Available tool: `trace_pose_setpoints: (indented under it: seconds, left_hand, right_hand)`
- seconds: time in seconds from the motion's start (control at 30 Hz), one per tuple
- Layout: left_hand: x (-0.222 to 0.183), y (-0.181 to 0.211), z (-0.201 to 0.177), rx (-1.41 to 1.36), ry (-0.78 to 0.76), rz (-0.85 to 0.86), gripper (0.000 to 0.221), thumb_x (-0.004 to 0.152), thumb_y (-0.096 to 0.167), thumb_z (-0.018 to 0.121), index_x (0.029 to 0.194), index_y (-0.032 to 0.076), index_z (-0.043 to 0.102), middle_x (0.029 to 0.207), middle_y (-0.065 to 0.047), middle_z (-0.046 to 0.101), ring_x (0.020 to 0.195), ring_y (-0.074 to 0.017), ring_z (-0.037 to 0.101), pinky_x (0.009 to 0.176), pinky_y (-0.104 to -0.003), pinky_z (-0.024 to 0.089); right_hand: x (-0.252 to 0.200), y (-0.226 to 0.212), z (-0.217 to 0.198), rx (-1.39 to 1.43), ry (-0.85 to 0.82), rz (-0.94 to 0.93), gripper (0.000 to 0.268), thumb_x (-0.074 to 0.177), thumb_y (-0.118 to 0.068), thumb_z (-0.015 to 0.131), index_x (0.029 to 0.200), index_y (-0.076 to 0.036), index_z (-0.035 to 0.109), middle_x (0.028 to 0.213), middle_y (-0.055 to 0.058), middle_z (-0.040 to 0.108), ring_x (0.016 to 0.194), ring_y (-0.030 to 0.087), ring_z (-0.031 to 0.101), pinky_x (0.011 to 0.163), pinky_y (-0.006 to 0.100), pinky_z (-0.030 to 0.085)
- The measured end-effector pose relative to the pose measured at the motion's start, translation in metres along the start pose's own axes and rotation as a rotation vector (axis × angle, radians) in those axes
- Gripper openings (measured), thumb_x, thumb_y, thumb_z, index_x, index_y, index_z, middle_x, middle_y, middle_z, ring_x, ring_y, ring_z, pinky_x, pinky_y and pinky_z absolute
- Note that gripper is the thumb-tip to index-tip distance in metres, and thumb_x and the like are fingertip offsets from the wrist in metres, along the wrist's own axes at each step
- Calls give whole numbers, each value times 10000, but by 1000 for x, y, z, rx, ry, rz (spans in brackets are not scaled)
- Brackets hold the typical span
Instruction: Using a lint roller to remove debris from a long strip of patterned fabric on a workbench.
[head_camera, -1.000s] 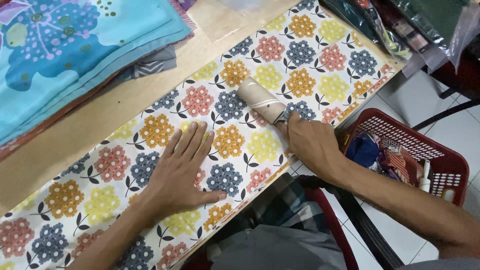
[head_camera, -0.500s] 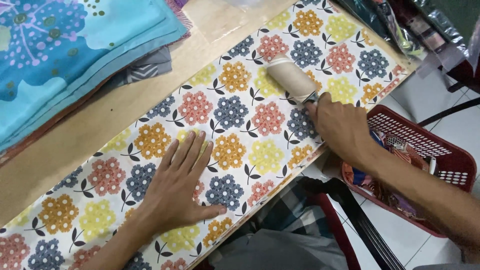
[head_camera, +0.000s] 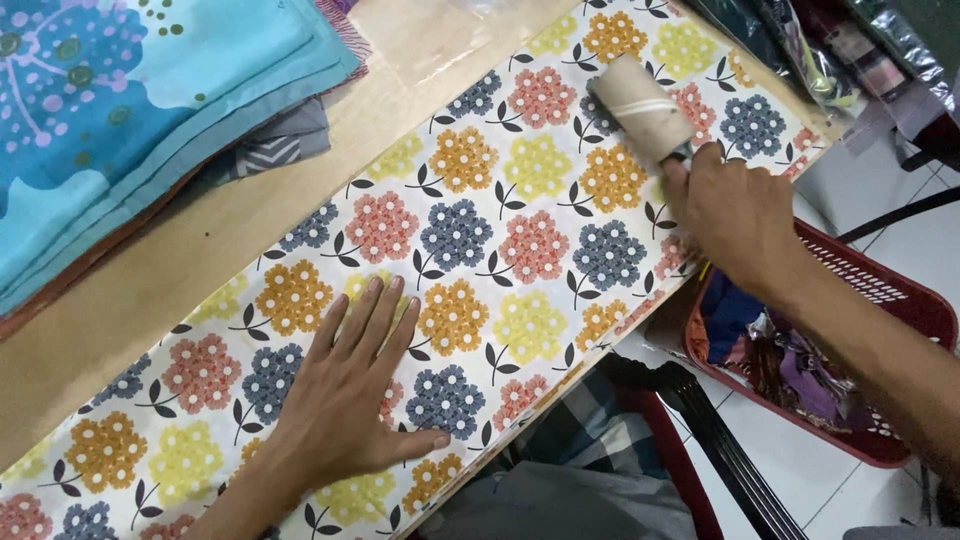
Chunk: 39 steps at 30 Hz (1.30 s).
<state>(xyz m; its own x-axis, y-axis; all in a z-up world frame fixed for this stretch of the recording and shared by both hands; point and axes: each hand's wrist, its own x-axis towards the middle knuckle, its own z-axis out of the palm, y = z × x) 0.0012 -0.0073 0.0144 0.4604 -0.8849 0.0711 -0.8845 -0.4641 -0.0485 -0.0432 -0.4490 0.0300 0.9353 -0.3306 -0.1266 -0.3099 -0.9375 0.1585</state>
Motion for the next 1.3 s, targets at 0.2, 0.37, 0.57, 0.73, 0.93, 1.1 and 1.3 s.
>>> trace_pose_setpoints:
  seconds: [0.2,0.37,0.57,0.73,0.93,1.1,1.3]
  left_hand:
    - [0,0,-3,-18,13,5,1362,769,1059,281,1655,38,116,1748,-203,63,1642,-324,31,1335,-455,-26]
    - [-1,0,1,-3,11,8,1351,774,1055,296,1657,53,92,1750,-196,30,1647,-318,-4,1329,-438,-41]
    - [-3,1,1,16,21,12,1329,793,1046,259,1655,48,91,1747,-198,31,1645,-322,-2,1330,-439,-52]
    - [-5,2,3,30,26,14,1324,804,1037,271,1653,39,75,1748,-202,7,1647,-325,-28,1324,-424,-56]
    - [-7,1,3,43,21,6,1396,797,1086,382,1678,61,34,1752,-195,-26,1636,-316,-45,1306,-438,-72]
    - [4,-2,-32,-523,-262,-240,951,986,621,481,1660,127,29,1743,-152,-66,1611,-319,-89,1239,-477,-96]
    - [-4,-37,11,-254,-45,-353,1035,954,808,276,1665,81,83,1742,-177,17,1609,-323,-40,1262,-486,-87]
  right_hand:
    - [7,11,-20,42,-112,92,536,1237,-444,228,1151,-28,556,681,36,603,461,213,618,363,381,548]
    - [23,30,-15,88,-100,167,559,1256,-394,243,1111,18,591,751,139,625,579,292,634,503,450,530]
    - [31,61,6,-13,35,144,635,1283,-428,250,1189,77,623,986,312,703,854,476,710,736,604,558]
    - [40,78,26,-121,111,148,642,1303,-453,284,1141,46,655,927,238,724,762,419,733,624,540,575]
    - [46,89,32,-66,143,175,669,1320,-446,320,1019,42,664,912,273,736,812,467,736,696,604,570]
    - [31,70,18,38,209,175,618,1322,-446,315,1094,28,638,796,180,682,743,379,701,752,587,603]
    - [-26,-17,-28,167,57,104,686,1170,-596,282,1289,14,572,678,83,703,464,213,665,309,345,498]
